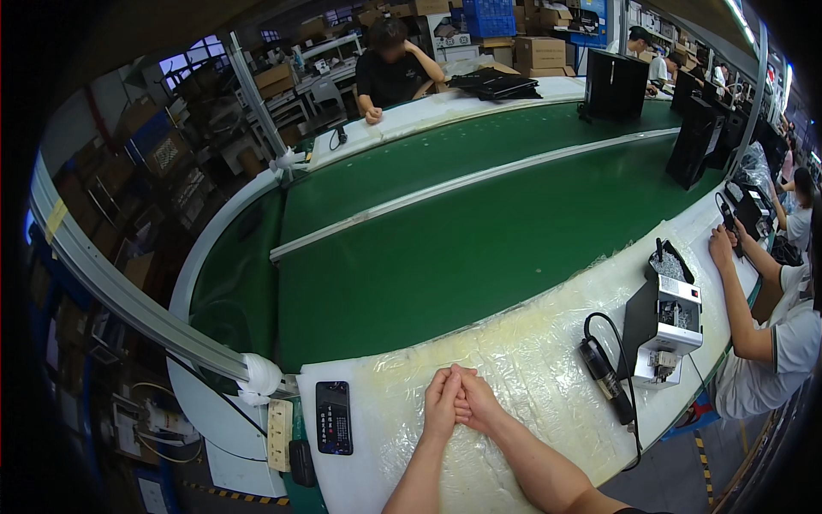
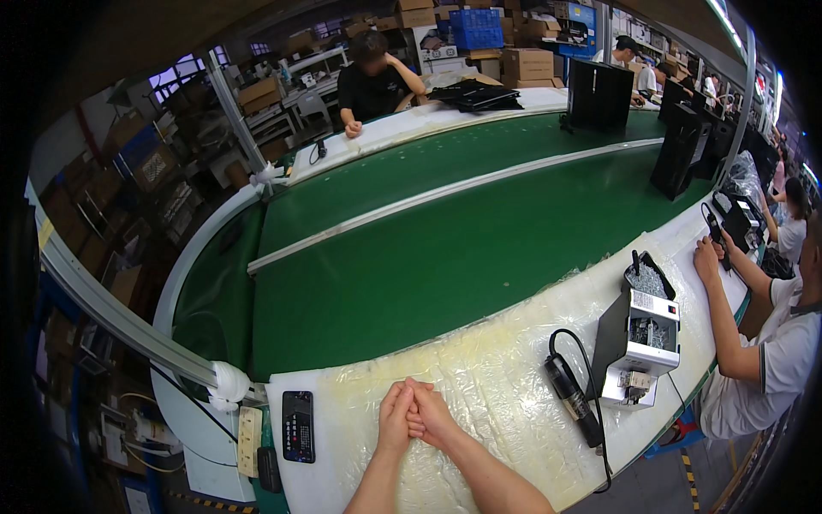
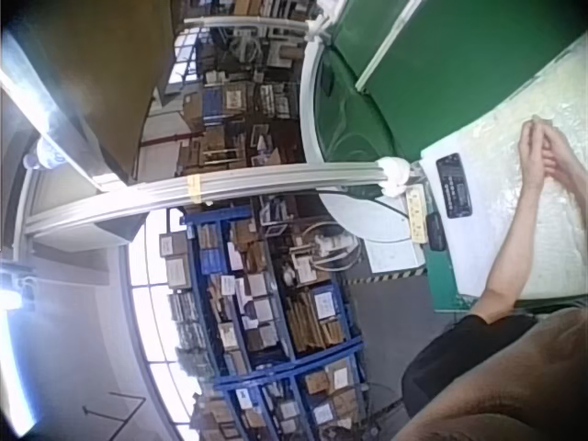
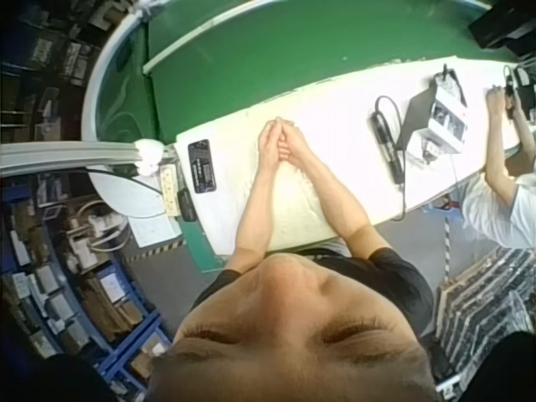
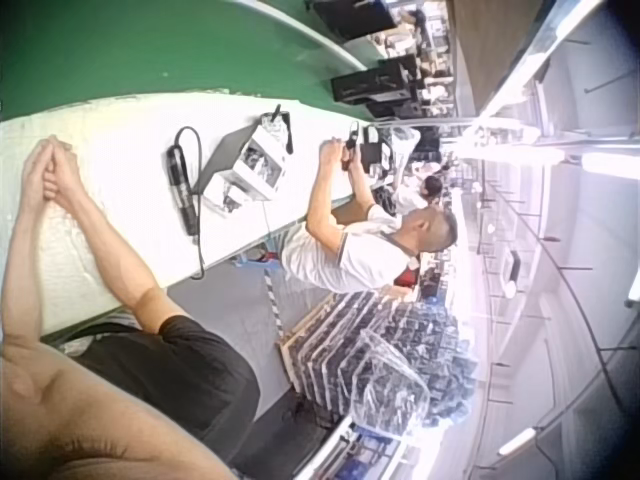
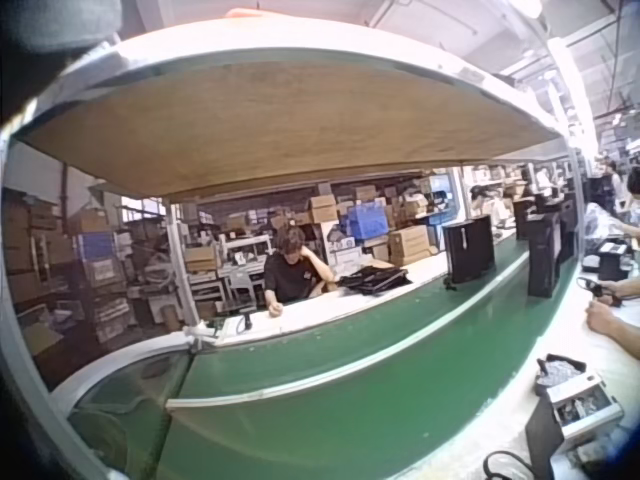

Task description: Secure screws into the bottom panel of an electronic chassis using an electric screwdriver.

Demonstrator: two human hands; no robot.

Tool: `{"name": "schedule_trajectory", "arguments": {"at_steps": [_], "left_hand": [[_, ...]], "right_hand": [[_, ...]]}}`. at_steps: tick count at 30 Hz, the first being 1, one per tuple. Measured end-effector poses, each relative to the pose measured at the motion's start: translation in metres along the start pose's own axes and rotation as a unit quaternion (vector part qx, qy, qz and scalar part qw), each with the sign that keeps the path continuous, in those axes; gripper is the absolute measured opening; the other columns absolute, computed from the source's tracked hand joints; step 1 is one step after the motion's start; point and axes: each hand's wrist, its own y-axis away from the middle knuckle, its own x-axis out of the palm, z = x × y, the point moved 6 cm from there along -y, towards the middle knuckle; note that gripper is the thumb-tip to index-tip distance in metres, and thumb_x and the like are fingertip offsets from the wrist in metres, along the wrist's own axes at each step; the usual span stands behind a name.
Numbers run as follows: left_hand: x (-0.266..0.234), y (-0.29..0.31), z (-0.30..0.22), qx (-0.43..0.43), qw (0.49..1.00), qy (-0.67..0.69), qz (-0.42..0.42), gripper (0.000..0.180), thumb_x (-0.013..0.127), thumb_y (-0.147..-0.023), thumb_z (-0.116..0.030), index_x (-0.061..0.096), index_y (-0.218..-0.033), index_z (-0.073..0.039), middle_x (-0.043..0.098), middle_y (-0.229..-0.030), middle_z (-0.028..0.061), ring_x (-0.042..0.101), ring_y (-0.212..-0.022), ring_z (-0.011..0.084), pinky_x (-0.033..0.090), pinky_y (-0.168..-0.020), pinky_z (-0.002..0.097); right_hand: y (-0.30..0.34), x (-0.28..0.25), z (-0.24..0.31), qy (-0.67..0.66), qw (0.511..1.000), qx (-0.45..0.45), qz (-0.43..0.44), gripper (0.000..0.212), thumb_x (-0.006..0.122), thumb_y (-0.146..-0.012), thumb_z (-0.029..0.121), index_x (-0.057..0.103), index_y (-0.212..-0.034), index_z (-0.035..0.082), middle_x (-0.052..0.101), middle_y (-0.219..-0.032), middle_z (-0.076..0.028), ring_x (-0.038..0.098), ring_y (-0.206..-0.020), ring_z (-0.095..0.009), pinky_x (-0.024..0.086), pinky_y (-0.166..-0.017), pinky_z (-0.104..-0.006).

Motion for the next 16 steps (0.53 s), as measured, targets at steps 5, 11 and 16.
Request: {"name": "schedule_trajectory", "arguments": {"at_steps": [5, 11, 16], "left_hand": [[0.0002, 0.0003, -0.0009, 0.003, 1.000, 0.000, 0.004, 0.022, 0.050, -0.100, -0.024, 0.057, -0.100, -0.003, 0.050, -0.070, -0.0020, 0.041, -0.048, 0.0017, 0.035, -0.038, 0.0167], [0.0009, 0.0003, -0.0010, 0.008, 1.000, -0.004, 0.002, 0.021, 0.050, -0.100, -0.024, 0.058, -0.099, -0.004, 0.050, -0.070, -0.0021, 0.040, -0.047, 0.0019, 0.034, -0.038, 0.0169], [-0.0007, -0.0002, 0.0010, 0.006, 1.000, -0.004, 0.004, 0.021, 0.051, -0.100, -0.024, 0.059, -0.102, -0.004, 0.050, -0.070, -0.0021, 0.041, -0.048, 0.0018, 0.035, -0.038, 0.0163]], "right_hand": [[0.0012, 0.0007, 0.0007, 0.011, 1.000, 0.001, -0.008, 0.048, 0.044, -0.099, 0.042, 0.040, -0.058, 0.017, 0.034, -0.043, 0.004, 0.029, -0.032, -0.008, 0.023, -0.030, -0.0230], [0.0002, -0.0010, -0.0002, 0.013, 1.000, -0.006, 0.000, 0.047, 0.042, -0.100, 0.039, 0.040, -0.059, 0.016, 0.033, -0.043, 0.004, 0.028, -0.032, -0.008, 0.023, -0.031, -0.0231], [0.0003, -0.0010, 0.0001, -0.005, 1.000, -0.006, 0.018, 0.044, 0.047, -0.099, 0.037, 0.041, -0.062, 0.014, 0.034, -0.045, 0.002, 0.031, -0.033, -0.009, 0.024, -0.030, -0.0241]]}}
